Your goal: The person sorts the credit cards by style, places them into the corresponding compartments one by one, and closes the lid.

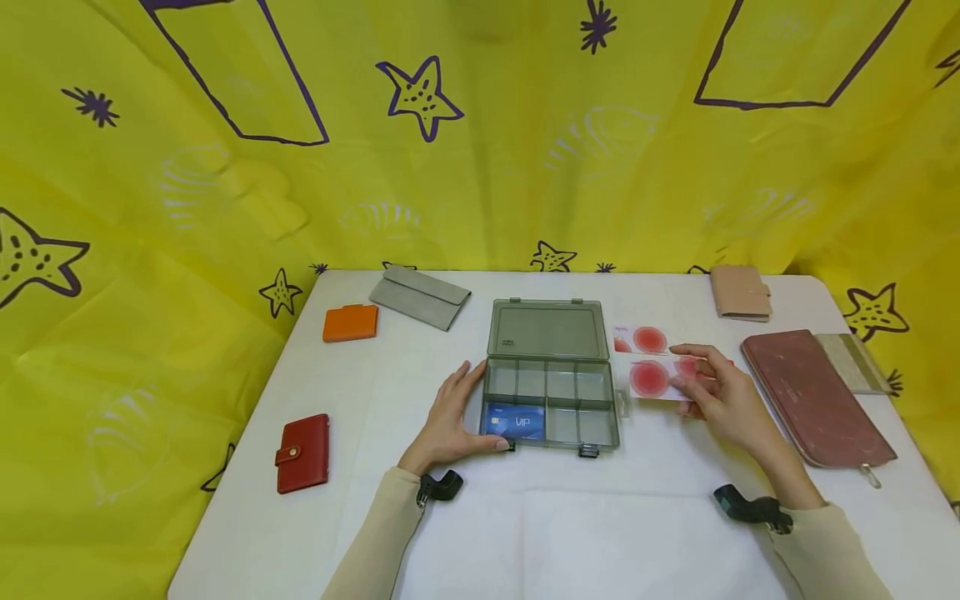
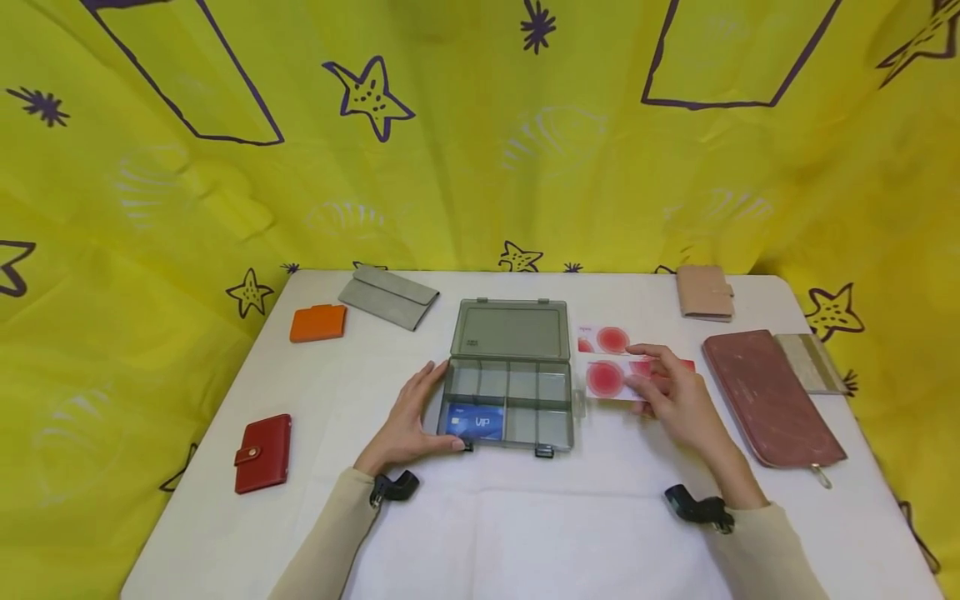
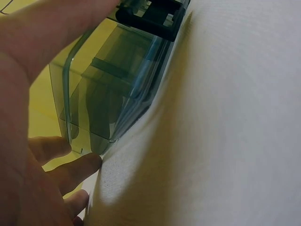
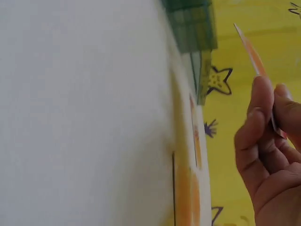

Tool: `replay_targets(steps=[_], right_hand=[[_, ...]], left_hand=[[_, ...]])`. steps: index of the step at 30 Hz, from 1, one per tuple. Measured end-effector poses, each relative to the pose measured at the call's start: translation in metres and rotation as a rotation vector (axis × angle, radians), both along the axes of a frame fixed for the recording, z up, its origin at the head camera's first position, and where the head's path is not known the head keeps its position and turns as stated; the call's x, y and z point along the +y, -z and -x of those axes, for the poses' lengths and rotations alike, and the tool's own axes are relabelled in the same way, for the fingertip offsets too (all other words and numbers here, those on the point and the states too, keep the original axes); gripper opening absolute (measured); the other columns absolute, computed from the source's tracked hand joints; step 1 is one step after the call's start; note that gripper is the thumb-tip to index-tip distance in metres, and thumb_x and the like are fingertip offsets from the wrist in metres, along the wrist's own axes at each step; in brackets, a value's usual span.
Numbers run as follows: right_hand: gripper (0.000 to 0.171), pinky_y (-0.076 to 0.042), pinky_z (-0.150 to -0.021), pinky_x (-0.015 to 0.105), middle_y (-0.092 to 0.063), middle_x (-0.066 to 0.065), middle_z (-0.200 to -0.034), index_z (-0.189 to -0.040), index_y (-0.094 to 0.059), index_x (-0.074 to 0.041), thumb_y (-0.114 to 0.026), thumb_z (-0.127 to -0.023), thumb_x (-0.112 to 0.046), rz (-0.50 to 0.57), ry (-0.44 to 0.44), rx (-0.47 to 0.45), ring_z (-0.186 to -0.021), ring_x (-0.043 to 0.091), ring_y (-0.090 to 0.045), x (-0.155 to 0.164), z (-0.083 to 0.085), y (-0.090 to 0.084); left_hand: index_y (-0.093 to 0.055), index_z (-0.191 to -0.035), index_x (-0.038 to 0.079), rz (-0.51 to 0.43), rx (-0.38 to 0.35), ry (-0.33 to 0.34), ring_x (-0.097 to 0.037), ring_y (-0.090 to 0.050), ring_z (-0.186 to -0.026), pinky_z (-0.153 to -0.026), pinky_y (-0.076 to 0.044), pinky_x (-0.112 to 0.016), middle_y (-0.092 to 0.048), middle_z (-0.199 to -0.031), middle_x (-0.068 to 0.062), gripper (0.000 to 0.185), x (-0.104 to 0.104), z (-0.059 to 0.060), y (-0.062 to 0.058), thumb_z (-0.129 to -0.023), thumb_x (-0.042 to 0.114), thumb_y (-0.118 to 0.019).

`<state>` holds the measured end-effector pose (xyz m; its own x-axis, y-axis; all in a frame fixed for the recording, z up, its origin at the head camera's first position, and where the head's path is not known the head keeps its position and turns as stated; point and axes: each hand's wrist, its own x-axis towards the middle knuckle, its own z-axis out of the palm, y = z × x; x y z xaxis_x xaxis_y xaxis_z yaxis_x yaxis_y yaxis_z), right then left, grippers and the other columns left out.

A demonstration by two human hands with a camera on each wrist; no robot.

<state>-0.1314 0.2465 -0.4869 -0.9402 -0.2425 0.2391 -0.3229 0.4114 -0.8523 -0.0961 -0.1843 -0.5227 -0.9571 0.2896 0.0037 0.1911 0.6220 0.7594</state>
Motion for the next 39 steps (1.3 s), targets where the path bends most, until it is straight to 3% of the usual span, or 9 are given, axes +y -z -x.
replay_targets(steps=[2,7,11,14,20,26,29,33,39], right_hand=[[0.041,-0.059,-0.054,0.021,-0.069,-0.001,-0.095,-0.135,-0.057,0.005,-0.070,-0.096,0.010,0.128,-0.016,-0.036,-0.059,0.014,-0.072,-0.002,0.001,-0.001],[0.052,-0.063,-0.067,0.020,-0.075,-0.004,-0.110,-0.139,-0.058,0.008,-0.068,-0.090,0.022,0.490,-0.135,-0.149,-0.079,0.011,-0.078,-0.010,0.002,-0.001],[0.064,-0.063,-0.080,0.021,-0.074,-0.004,-0.124,-0.145,-0.055,0.009,-0.068,-0.085,0.029,0.587,-0.243,-0.190,-0.101,0.008,-0.077,-0.019,-0.001,0.001],[0.067,-0.062,-0.086,0.020,-0.072,-0.006,-0.131,-0.143,-0.054,0.014,-0.072,-0.081,0.029,0.528,-0.265,-0.159,-0.108,0.006,-0.074,-0.029,-0.005,0.002],[0.069,-0.053,-0.096,0.010,-0.071,-0.016,-0.126,-0.134,-0.065,0.006,-0.091,-0.071,0.013,0.187,-0.200,-0.028,-0.102,-0.001,-0.069,-0.053,-0.015,0.002],[0.076,-0.036,-0.110,0.007,-0.067,0.014,-0.135,-0.126,-0.074,-0.010,-0.103,-0.056,-0.009,-0.015,-0.223,0.126,-0.130,0.002,-0.054,-0.072,-0.016,0.007],[0.075,-0.034,-0.109,0.014,-0.061,0.018,-0.142,-0.123,-0.076,-0.015,-0.105,-0.054,-0.017,-0.086,-0.216,0.153,-0.137,0.011,-0.046,-0.078,-0.017,0.011],[0.073,-0.039,-0.104,0.029,-0.058,0.013,-0.149,-0.120,-0.077,-0.019,-0.106,-0.054,-0.025,-0.171,-0.203,0.177,-0.134,0.024,-0.045,-0.083,-0.019,0.016],[0.073,-0.040,-0.102,0.036,-0.056,0.013,-0.152,-0.120,-0.076,-0.020,-0.106,-0.054,-0.027,-0.192,-0.198,0.173,-0.132,0.030,-0.045,-0.086,-0.019,0.018]], left_hand=[[-0.024,-0.171,0.026,-0.001,-0.001,0.001,-0.043,-0.013,-0.164,-0.124,-0.018,-0.076,-0.016,-0.178,-0.017,0.124,0.000,0.001,0.000,-0.072,0.042,-0.097],[-0.025,-0.171,0.026,-0.005,0.002,0.001,-0.043,-0.014,-0.163,-0.124,-0.018,-0.076,-0.017,-0.178,-0.017,0.124,0.001,0.001,-0.001,-0.071,0.042,-0.097],[-0.025,-0.171,0.025,-0.002,0.012,0.005,-0.045,-0.015,-0.163,-0.124,-0.020,-0.076,-0.017,-0.177,-0.018,0.125,0.000,0.000,0.000,-0.070,0.043,-0.097],[-0.026,-0.170,0.024,0.000,0.021,0.008,-0.046,-0.016,-0.162,-0.123,-0.021,-0.077,-0.017,-0.177,-0.018,0.124,0.000,-0.001,0.001,-0.071,0.043,-0.098],[-0.025,-0.171,0.025,0.002,0.016,0.005,-0.046,-0.015,-0.162,-0.123,-0.021,-0.077,-0.017,-0.177,-0.017,0.124,0.000,0.000,0.002,-0.071,0.042,-0.097],[-0.025,-0.171,0.026,0.008,0.018,-0.001,-0.045,-0.016,-0.162,-0.124,-0.020,-0.076,-0.017,-0.177,-0.018,0.125,-0.001,0.000,0.001,-0.071,0.042,-0.097],[-0.025,-0.171,0.026,0.005,0.015,-0.001,-0.045,-0.016,-0.162,-0.123,-0.021,-0.076,-0.017,-0.177,-0.017,0.125,0.000,0.000,0.000,-0.070,0.042,-0.097],[-0.024,-0.171,0.028,0.002,0.004,-0.003,-0.044,-0.016,-0.163,-0.123,-0.022,-0.076,-0.016,-0.178,-0.014,0.126,0.000,0.000,0.001,-0.070,0.045,-0.097],[-0.025,-0.171,0.028,-0.005,0.009,-0.005,-0.044,-0.016,-0.162,-0.123,-0.022,-0.077,-0.016,-0.178,-0.015,0.125,0.000,0.000,0.002,-0.070,0.047,-0.097]])
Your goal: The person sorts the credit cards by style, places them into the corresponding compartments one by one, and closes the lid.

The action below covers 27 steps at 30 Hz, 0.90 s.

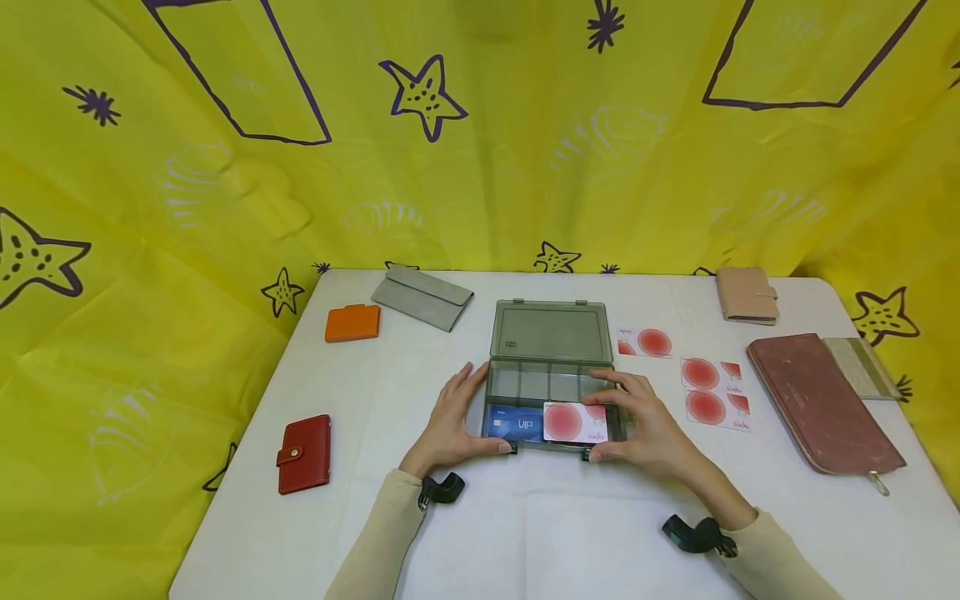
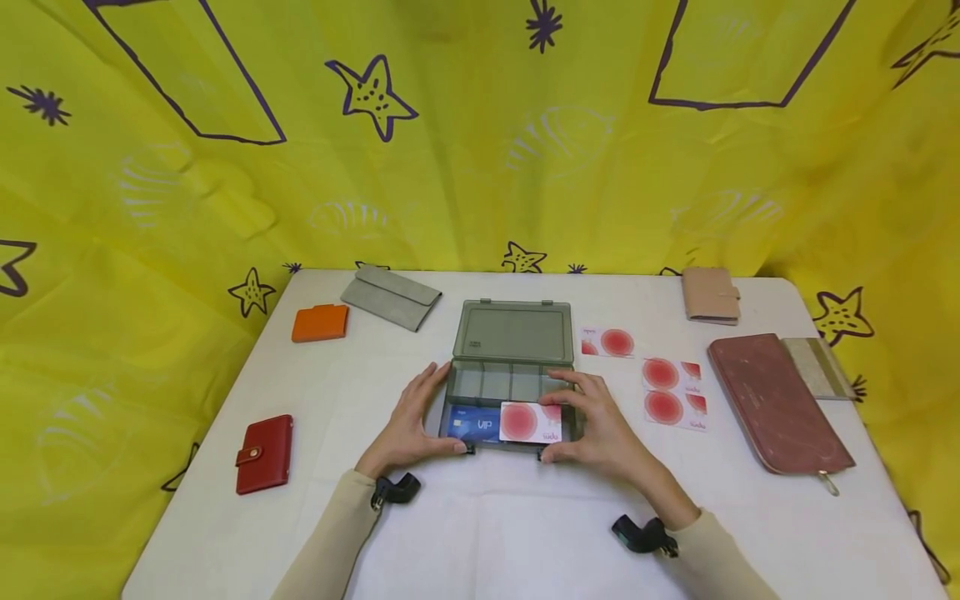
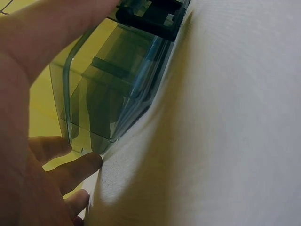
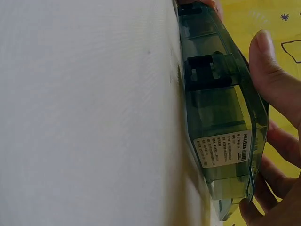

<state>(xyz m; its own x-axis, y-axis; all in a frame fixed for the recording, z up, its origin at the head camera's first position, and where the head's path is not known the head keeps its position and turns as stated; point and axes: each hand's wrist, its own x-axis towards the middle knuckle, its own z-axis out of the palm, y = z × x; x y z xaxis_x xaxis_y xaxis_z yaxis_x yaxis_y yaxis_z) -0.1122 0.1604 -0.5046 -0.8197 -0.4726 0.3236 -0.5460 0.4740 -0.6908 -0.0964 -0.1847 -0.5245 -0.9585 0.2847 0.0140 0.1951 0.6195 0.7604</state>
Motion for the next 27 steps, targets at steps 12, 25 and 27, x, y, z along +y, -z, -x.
replay_targets(steps=[12,25,27], right_hand=[[0.069,-0.045,-0.104,0.050,-0.060,0.013,-0.149,-0.125,-0.074,-0.014,-0.104,-0.063,-0.021,-0.026,-0.009,-0.002,-0.135,0.034,-0.049,0.007,0.005,-0.006],[0.062,-0.047,-0.113,0.062,-0.062,0.023,-0.145,-0.145,-0.061,-0.005,-0.087,-0.089,-0.013,-0.051,0.156,-0.213,-0.133,0.038,-0.057,0.071,0.088,-0.031],[0.065,-0.041,-0.112,0.072,-0.058,0.028,-0.146,-0.147,-0.058,-0.001,-0.086,-0.090,-0.014,-0.111,0.141,-0.254,-0.134,0.048,-0.053,0.082,0.102,-0.029]], left_hand=[[-0.025,-0.171,0.028,-0.002,-0.009,-0.009,-0.045,-0.014,-0.163,-0.124,-0.019,-0.077,-0.016,-0.178,-0.016,0.124,-0.001,-0.002,-0.001,-0.071,0.042,-0.097],[-0.024,-0.171,0.028,0.001,-0.002,0.000,-0.046,-0.014,-0.162,-0.124,-0.019,-0.076,-0.015,-0.178,-0.016,0.124,-0.003,0.000,-0.002,-0.072,0.042,-0.097],[-0.023,-0.171,0.029,0.005,-0.010,0.010,-0.046,-0.013,-0.162,-0.124,-0.019,-0.076,-0.013,-0.178,-0.016,0.124,-0.003,0.000,-0.002,-0.073,0.042,-0.097]])
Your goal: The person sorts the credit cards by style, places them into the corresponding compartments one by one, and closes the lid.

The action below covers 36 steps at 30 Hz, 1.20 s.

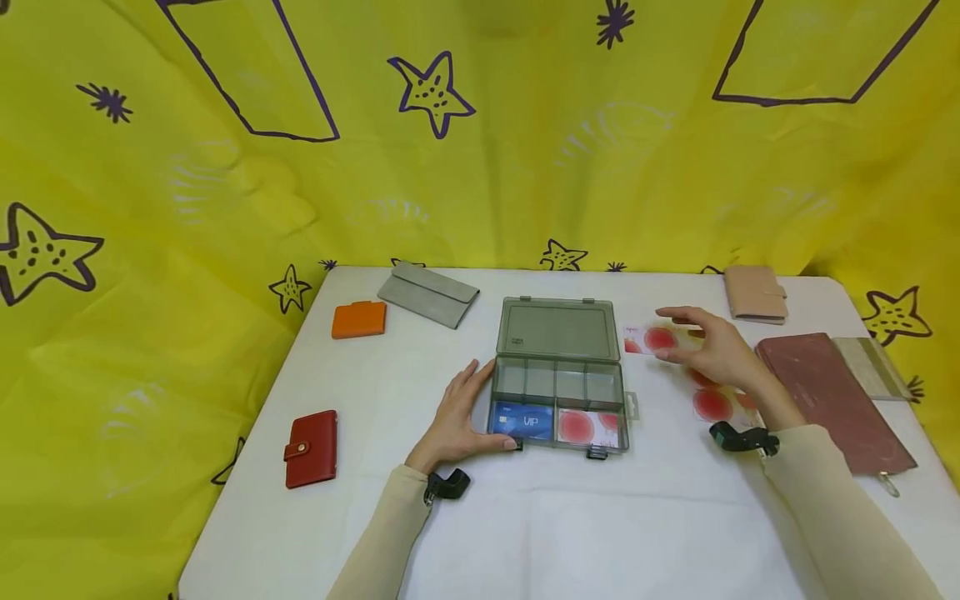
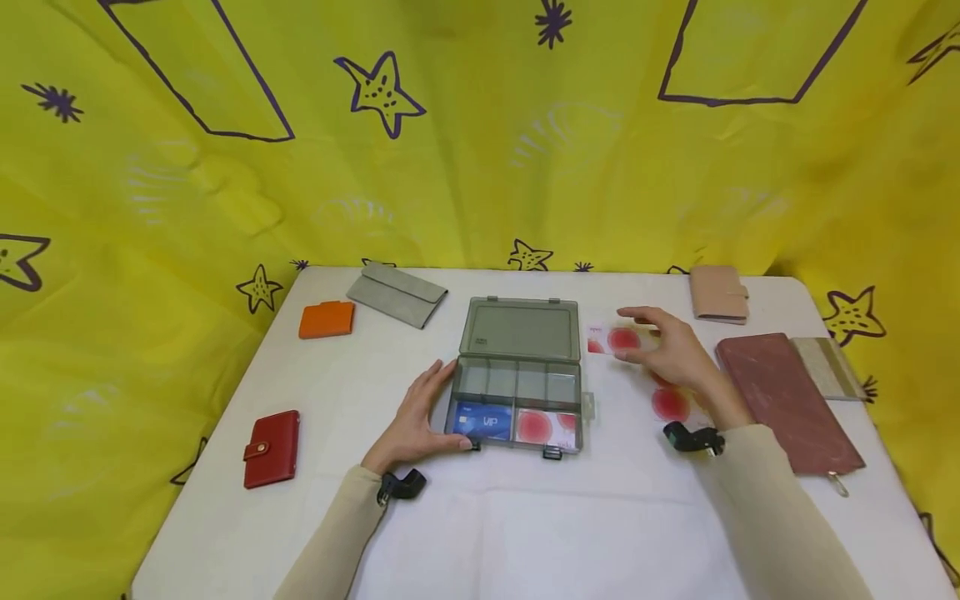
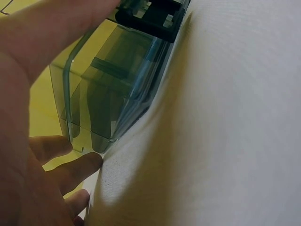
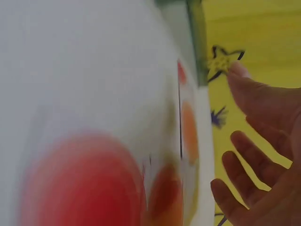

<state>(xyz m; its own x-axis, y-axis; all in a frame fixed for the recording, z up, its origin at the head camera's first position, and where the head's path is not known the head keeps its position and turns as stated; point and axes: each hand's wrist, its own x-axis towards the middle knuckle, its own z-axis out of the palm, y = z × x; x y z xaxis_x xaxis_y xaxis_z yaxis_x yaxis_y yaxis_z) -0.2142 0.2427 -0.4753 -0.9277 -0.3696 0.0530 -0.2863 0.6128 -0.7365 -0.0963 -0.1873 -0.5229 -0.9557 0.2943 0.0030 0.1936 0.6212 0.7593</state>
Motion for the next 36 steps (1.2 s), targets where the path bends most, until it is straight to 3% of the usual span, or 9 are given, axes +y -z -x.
replay_targets(steps=[6,11,15,21,28,36], right_hand=[[0.073,-0.033,-0.114,0.074,-0.055,0.033,-0.148,-0.148,-0.054,0.005,-0.088,-0.089,-0.020,-0.152,-0.068,-0.057,-0.137,0.053,-0.047,0.017,0.028,0.005],[0.064,-0.038,-0.113,0.071,-0.062,0.032,-0.138,-0.143,-0.059,0.004,-0.087,-0.088,-0.013,-0.203,-0.088,-0.030,-0.130,0.052,-0.054,0.013,0.033,0.008],[0.058,-0.045,-0.108,0.068,-0.068,0.028,-0.127,-0.140,-0.063,0.003,-0.087,-0.089,-0.012,-0.226,-0.098,-0.036,-0.119,0.048,-0.060,0.009,0.033,0.009],[0.054,-0.050,-0.098,0.057,-0.069,0.024,-0.118,-0.135,-0.066,0.001,-0.088,-0.088,-0.013,-0.228,-0.087,-0.051,-0.107,0.039,-0.060,0.008,0.032,0.010],[0.048,-0.048,-0.081,0.039,-0.066,0.021,-0.109,-0.125,-0.070,-0.002,-0.091,-0.083,-0.010,-0.204,-0.082,0.084,-0.092,0.030,-0.057,0.006,0.024,0.011],[0.047,-0.050,-0.077,0.041,-0.065,0.018,-0.101,-0.132,-0.061,-0.005,-0.081,-0.090,0.000,-0.204,-0.085,0.163,-0.086,0.028,-0.057,-0.001,0.011,0.011]], left_hand=[[-0.021,-0.171,0.030,0.000,0.007,0.003,-0.044,-0.014,-0.163,-0.125,-0.018,-0.075,-0.019,-0.178,-0.014,0.126,0.002,0.001,0.000,-0.072,0.042,-0.097],[-0.021,-0.171,0.032,-0.009,0.028,0.021,-0.041,-0.013,-0.164,-0.125,-0.017,-0.076,-0.024,-0.177,-0.012,0.125,0.002,0.000,-0.001,-0.072,0.042,-0.097],[-0.027,-0.170,0.033,-0.009,0.021,0.027,-0.045,-0.012,-0.163,-0.123,-0.017,-0.079,-0.018,-0.178,-0.014,0.119,0.002,-0.001,0.000,-0.073,0.044,-0.096],[-0.027,-0.170,0.033,0.016,0.021,0.022,-0.043,-0.012,-0.164,-0.124,-0.016,-0.077,-0.020,-0.178,-0.011,0.119,0.002,0.000,0.001,-0.073,0.042,-0.096],[-0.026,-0.170,0.035,0.023,0.012,0.017,-0.041,-0.011,-0.164,-0.125,-0.015,-0.075,-0.020,-0.178,-0.009,0.119,0.002,0.000,0.002,-0.073,0.043,-0.096],[-0.026,-0.170,0.035,0.018,0.007,0.020,-0.044,-0.010,-0.164,-0.124,-0.015,-0.078,-0.018,-0.178,-0.010,0.118,0.002,0.000,0.000,-0.074,0.046,-0.095]])
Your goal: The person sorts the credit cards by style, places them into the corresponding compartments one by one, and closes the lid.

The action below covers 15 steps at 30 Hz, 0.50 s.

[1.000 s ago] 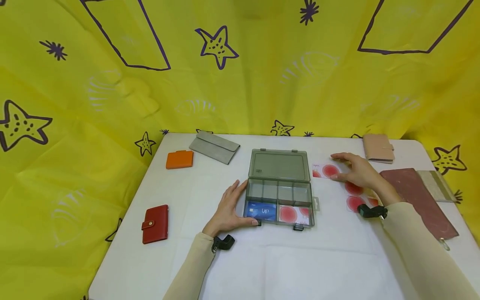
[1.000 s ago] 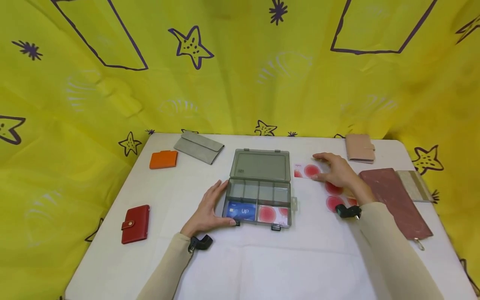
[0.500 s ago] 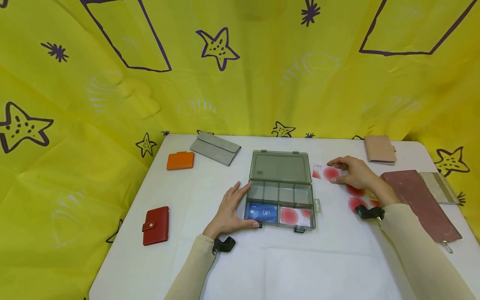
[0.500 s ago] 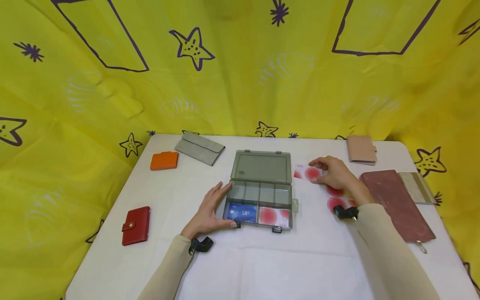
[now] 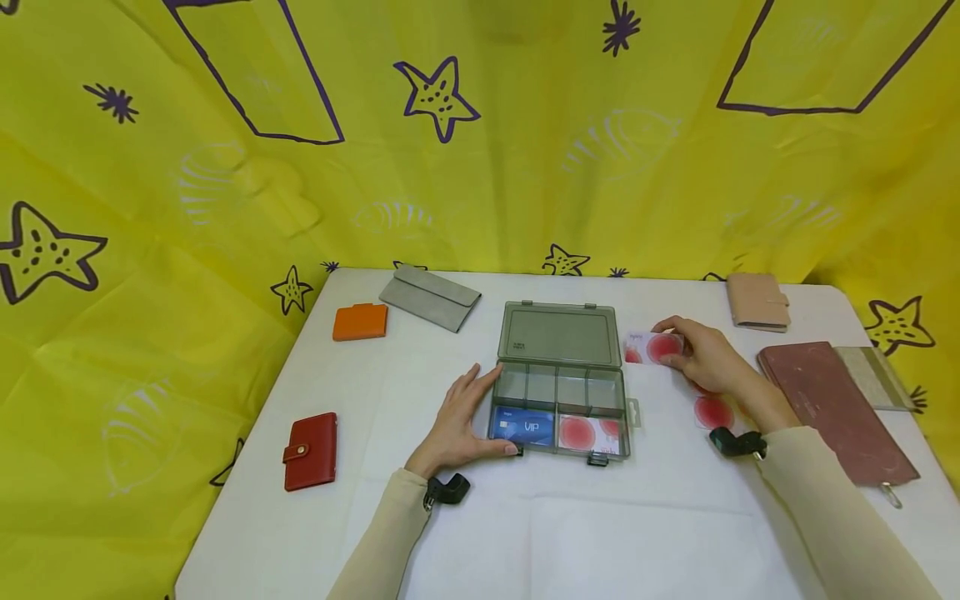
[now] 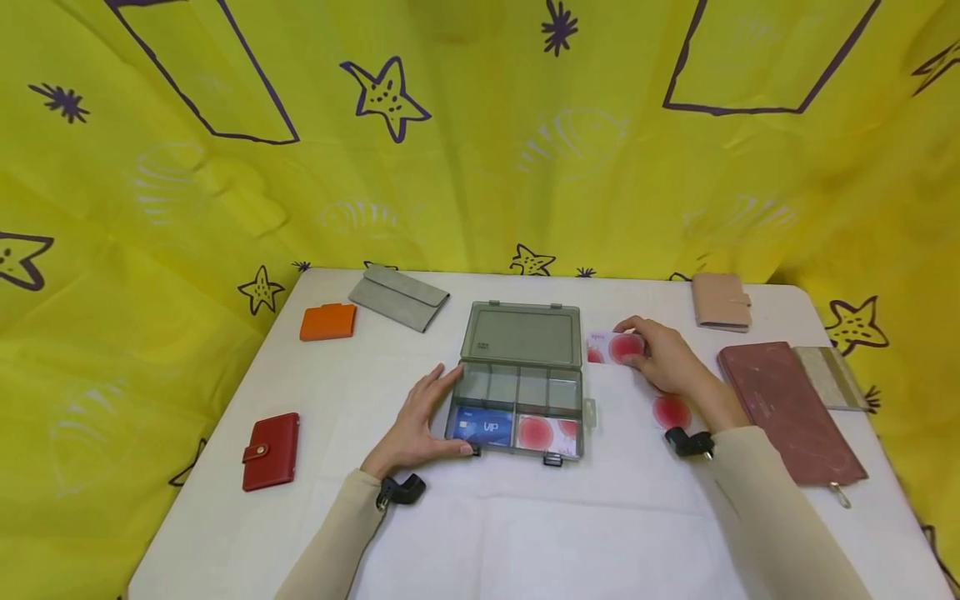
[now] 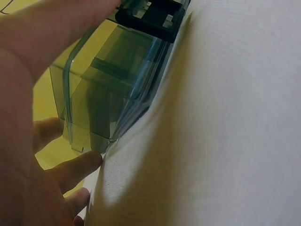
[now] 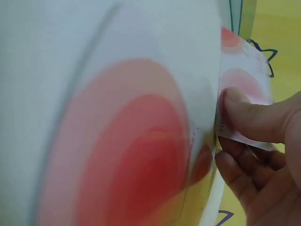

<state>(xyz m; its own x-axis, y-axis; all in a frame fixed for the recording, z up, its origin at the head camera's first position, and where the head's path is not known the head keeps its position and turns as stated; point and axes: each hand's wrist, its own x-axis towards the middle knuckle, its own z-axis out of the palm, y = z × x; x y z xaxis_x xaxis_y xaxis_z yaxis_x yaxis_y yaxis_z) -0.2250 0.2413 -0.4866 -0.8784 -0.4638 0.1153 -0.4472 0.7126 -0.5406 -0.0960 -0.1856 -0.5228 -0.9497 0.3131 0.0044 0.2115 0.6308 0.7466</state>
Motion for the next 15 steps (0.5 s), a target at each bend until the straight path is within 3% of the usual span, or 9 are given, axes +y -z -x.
replay_targets(steps=[3,8,12,15], right_hand=[[0.051,-0.051,-0.071,0.040,-0.068,0.020,-0.101,-0.137,-0.058,-0.006,-0.080,-0.091,0.000,0.006,0.029,0.054,-0.080,0.026,-0.058,0.001,-0.004,-0.001],[0.049,-0.051,-0.058,0.023,-0.071,0.023,-0.108,-0.135,-0.060,-0.006,-0.081,-0.091,0.000,0.105,0.086,0.120,-0.071,0.013,-0.064,0.008,-0.010,-0.003],[0.041,-0.055,-0.060,0.011,-0.065,0.024,-0.124,-0.137,-0.063,-0.006,-0.076,-0.098,-0.007,0.264,0.154,0.013,-0.075,-0.002,-0.072,0.012,-0.020,-0.012],[0.043,-0.058,-0.070,0.010,-0.060,0.008,-0.134,-0.145,-0.062,-0.008,-0.070,-0.103,-0.015,0.419,0.236,-0.133,-0.078,-0.003,-0.074,0.013,-0.029,-0.022]], left_hand=[[-0.027,-0.169,0.036,0.003,0.006,0.001,-0.045,-0.011,-0.164,-0.123,-0.016,-0.079,-0.018,-0.178,-0.012,0.117,0.000,0.000,0.001,-0.074,0.046,-0.094],[-0.025,-0.169,0.037,-0.001,0.000,-0.006,-0.044,-0.011,-0.164,-0.124,-0.016,-0.077,-0.017,-0.178,-0.011,0.118,0.000,0.000,0.002,-0.074,0.045,-0.095],[-0.024,-0.170,0.037,-0.003,-0.006,-0.006,-0.043,-0.010,-0.164,-0.124,-0.015,-0.077,-0.017,-0.179,-0.010,0.118,0.000,0.000,0.003,-0.075,0.044,-0.095],[-0.025,-0.170,0.036,-0.004,-0.003,-0.002,-0.043,-0.010,-0.164,-0.125,-0.015,-0.077,-0.017,-0.179,-0.010,0.118,0.000,0.000,0.002,-0.075,0.044,-0.095]])
